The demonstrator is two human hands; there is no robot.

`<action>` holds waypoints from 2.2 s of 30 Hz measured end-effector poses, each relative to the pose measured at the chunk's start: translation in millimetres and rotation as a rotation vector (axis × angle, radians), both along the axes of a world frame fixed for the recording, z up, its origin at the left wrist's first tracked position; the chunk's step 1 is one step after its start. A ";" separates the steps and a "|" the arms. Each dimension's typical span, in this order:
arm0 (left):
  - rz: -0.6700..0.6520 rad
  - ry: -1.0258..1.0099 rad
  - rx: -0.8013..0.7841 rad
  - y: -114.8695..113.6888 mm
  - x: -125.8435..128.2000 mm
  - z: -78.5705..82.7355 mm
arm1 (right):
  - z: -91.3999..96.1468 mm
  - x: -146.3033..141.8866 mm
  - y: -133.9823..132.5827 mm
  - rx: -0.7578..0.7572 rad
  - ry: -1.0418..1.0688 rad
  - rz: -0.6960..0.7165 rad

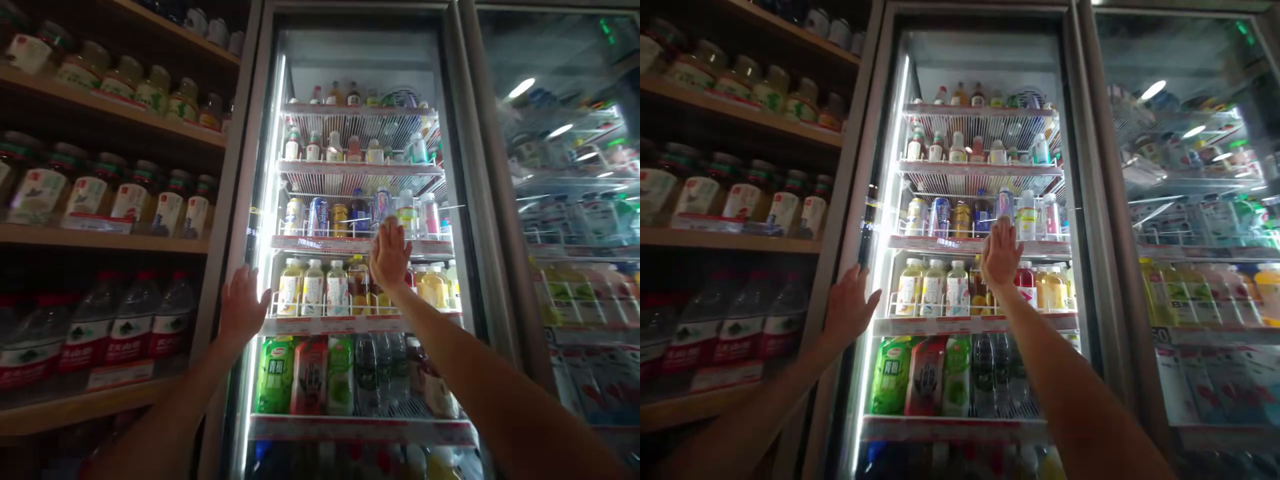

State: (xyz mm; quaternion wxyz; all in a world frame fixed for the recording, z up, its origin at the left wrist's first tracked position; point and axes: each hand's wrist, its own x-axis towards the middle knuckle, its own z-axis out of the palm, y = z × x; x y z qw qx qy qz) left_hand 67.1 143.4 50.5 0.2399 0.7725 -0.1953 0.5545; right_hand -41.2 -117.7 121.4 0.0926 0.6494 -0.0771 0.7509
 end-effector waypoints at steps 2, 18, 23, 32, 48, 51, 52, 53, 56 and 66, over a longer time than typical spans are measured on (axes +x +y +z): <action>0.008 -0.001 0.025 4.4 0.0 0.7 | -0.6 14.6 21.8 -0.122 0.108 0.026; 0.027 -0.159 -0.026 66.0 2.0 -1.6 | 2.2 81.8 156.4 -0.810 0.580 0.049; -0.006 -0.189 -0.023 75.1 -0.7 1.6 | 41.4 70.9 123.5 -0.412 0.397 -0.009; -0.068 -0.191 0.039 23.8 -12.7 18.1 | 48.5 43.4 75.8 -0.583 0.421 -0.050; -0.070 -0.179 0.184 -64.6 -36.4 35.0 | 27.6 -75.6 -91.3 0.066 0.129 -0.124; -0.049 -0.160 0.163 -66.4 -32.0 34.3 | 20.3 -81.7 -97.8 0.215 0.011 -0.154; -0.050 -0.162 0.153 -66.8 -30.5 33.5 | 12.6 -79.1 -93.5 0.186 0.036 -0.156; -0.052 -0.166 0.140 -67.5 -29.4 32.2 | 2.6 -74.7 -86.9 0.093 0.108 -0.154; -0.067 -0.171 0.121 -70.8 -28.1 23.0 | -30.1 -60.0 -68.5 -0.379 0.422 -0.124; -0.147 -0.314 0.086 -96.0 -32.9 -35.9 | -82.0 -60.3 -75.8 -0.341 0.321 -0.099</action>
